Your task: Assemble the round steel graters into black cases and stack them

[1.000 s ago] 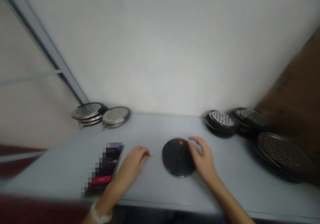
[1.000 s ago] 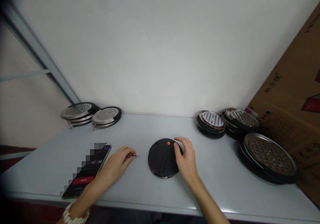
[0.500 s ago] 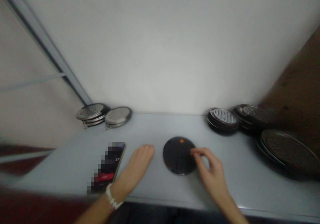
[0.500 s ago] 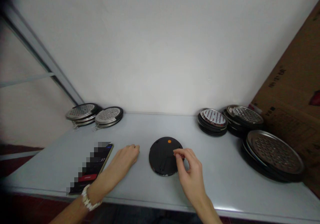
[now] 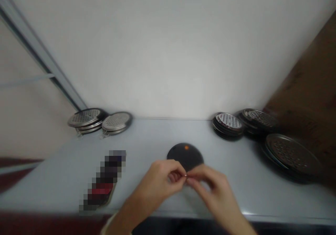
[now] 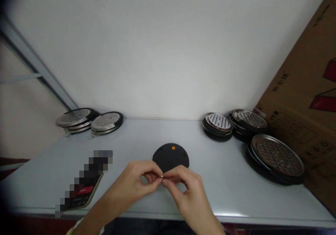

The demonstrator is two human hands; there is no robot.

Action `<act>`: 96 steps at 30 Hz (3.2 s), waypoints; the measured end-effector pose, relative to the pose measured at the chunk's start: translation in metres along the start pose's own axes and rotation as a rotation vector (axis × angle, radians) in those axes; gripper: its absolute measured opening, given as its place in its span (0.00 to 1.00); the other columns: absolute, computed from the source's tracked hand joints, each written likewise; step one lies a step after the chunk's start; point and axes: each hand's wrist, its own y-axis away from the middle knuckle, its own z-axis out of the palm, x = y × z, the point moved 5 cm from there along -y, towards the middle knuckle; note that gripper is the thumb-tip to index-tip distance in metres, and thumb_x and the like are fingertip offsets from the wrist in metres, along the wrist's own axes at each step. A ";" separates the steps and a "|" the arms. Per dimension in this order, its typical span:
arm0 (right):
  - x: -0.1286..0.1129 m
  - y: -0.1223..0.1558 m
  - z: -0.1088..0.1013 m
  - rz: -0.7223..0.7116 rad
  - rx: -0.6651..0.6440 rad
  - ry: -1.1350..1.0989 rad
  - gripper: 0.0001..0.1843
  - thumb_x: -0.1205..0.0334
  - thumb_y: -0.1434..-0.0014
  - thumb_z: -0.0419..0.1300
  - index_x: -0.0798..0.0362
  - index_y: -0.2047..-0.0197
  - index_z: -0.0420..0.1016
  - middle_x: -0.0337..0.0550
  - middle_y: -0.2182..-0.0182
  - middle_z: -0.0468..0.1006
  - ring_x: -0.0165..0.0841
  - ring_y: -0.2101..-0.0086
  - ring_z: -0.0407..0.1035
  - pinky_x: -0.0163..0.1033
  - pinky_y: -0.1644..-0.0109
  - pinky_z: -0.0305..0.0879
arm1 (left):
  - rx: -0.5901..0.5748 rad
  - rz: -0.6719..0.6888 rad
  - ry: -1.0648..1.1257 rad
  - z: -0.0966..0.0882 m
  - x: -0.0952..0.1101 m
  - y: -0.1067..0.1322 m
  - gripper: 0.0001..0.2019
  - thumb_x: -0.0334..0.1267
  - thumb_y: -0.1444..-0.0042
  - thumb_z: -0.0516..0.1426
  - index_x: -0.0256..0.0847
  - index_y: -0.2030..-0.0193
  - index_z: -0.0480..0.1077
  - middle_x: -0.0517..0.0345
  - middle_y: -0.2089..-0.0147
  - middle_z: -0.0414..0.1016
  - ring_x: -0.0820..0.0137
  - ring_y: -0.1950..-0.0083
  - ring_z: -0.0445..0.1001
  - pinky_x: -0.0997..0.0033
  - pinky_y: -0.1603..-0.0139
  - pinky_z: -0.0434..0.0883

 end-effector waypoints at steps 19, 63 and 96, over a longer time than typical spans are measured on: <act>0.009 0.008 0.001 -0.302 -0.020 0.521 0.18 0.60 0.24 0.48 0.54 0.51 0.79 0.47 0.66 0.85 0.34 0.70 0.81 0.33 0.64 0.75 | 0.109 -0.096 0.417 0.019 -0.019 -0.010 0.07 0.40 0.46 0.64 0.38 0.66 0.80 0.53 0.67 0.84 0.63 0.63 0.83 0.70 0.60 0.78; 0.008 -0.001 -0.005 0.028 -0.149 0.285 0.16 0.61 0.27 0.51 0.52 0.64 0.75 0.38 0.73 0.79 0.30 0.73 0.74 0.30 0.68 0.66 | 0.001 -0.157 0.657 0.035 -0.017 -0.014 0.21 0.52 0.50 0.69 0.35 0.64 0.75 0.55 0.73 0.80 0.72 0.75 0.76 0.74 0.73 0.74; 0.017 0.008 -0.003 -0.255 0.009 0.627 0.14 0.67 0.27 0.46 0.53 0.55 0.74 0.45 0.69 0.82 0.34 0.73 0.78 0.34 0.70 0.69 | 0.036 -0.191 0.664 0.034 -0.020 -0.014 0.20 0.51 0.51 0.69 0.34 0.61 0.79 0.49 0.66 0.84 0.63 0.64 0.82 0.67 0.62 0.78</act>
